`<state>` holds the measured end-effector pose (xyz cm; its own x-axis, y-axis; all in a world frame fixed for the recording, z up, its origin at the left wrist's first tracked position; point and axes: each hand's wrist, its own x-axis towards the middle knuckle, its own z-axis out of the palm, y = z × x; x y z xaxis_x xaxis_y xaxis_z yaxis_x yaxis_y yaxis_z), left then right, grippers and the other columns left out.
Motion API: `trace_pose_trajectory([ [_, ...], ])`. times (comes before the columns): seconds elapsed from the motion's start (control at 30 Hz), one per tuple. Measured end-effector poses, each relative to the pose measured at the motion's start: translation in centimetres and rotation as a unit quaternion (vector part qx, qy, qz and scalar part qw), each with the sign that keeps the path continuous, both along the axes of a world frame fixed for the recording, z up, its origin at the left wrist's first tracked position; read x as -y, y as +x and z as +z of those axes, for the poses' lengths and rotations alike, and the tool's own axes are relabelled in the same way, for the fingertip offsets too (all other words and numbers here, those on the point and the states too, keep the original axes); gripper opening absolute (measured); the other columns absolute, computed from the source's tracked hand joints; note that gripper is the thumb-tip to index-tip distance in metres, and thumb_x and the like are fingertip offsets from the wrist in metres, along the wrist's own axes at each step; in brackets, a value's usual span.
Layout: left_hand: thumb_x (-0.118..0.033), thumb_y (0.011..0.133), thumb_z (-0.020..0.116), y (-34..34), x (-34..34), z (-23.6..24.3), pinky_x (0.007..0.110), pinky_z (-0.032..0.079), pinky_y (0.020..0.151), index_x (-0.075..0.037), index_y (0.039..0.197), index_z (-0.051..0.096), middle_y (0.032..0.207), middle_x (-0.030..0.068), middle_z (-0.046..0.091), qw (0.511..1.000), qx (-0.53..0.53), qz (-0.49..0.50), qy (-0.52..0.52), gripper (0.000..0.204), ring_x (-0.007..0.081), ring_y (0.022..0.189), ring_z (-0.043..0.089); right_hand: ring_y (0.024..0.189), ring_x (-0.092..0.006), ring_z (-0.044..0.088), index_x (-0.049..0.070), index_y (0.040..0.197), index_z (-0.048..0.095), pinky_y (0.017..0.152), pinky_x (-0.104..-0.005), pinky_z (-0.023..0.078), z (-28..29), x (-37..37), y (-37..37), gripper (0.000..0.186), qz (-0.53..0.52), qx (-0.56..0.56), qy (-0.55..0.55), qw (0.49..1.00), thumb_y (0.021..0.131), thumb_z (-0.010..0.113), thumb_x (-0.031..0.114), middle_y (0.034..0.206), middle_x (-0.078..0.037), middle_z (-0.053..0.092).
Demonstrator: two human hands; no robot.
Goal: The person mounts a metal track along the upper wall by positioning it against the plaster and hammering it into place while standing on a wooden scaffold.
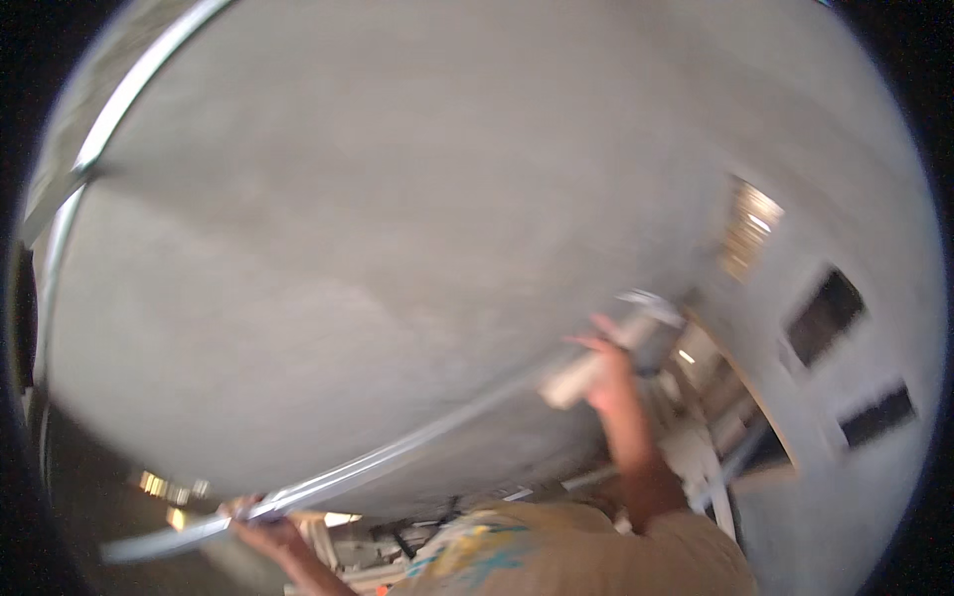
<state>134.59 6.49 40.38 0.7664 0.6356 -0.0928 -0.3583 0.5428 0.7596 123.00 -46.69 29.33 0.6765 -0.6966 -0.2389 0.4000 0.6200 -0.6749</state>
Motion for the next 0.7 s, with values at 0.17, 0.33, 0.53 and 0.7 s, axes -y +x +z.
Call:
trace_pose_trajectory([
  [0.17,-0.034,0.097,0.067,2.2,2.7,0.7,0.043,0.050,0.085,-0.007,0.094,0.056,0.086,0.0074,0.055,0.962,0.186,-0.150,-0.130,0.030,0.0231,0.078,0.055,0.129,-0.0322,0.051,0.013,0.146,0.056,0.109,-0.0510,0.043,-5.5,9.9,-4.5,0.059,-0.049,-0.019,-0.093,0.994,0.087,0.062,0.017,0.143,-0.011,0.053],
  [0.33,-0.036,0.097,0.070,1.7,-3.3,-0.7,0.043,0.052,0.091,-0.013,0.102,0.058,0.094,0.0037,0.058,0.972,0.159,-0.134,-0.109,0.026,0.0192,0.086,0.059,0.137,-0.0339,0.046,0.008,0.151,0.050,0.115,-0.0487,0.038,-9.1,11.7,-4.6,0.057,-0.038,-0.069,-0.098,0.992,0.096,0.058,0.020,0.147,-0.015,0.050],
  [0.53,-0.031,0.096,0.073,3.5,-2.8,-3.9,0.039,0.054,0.079,-0.012,0.097,0.055,0.085,0.0032,0.055,0.969,0.125,-0.148,-0.154,0.026,0.0176,0.074,0.057,0.118,-0.0376,0.060,-0.002,0.137,0.056,0.104,-0.0499,0.047,-18.2,25.3,-8.8,0.058,-0.205,0.021,-0.775,0.597,0.089,0.071,0.025,0.134,-0.021,0.060],
  [0.7,-0.025,0.093,0.073,3.4,-6.9,-6.4,0.033,0.048,0.062,-0.012,0.093,0.052,0.077,0.0018,0.049,0.966,0.106,-0.095,-0.215,0.024,0.0148,0.065,0.050,0.092,-0.0387,0.071,-0.002,0.111,0.069,0.087,-0.0495,0.058,-16.2,20.0,-5.3,0.071,-0.253,-0.040,-0.622,0.739,0.066,0.097,0.046,0.102,-0.020,0.073],
])
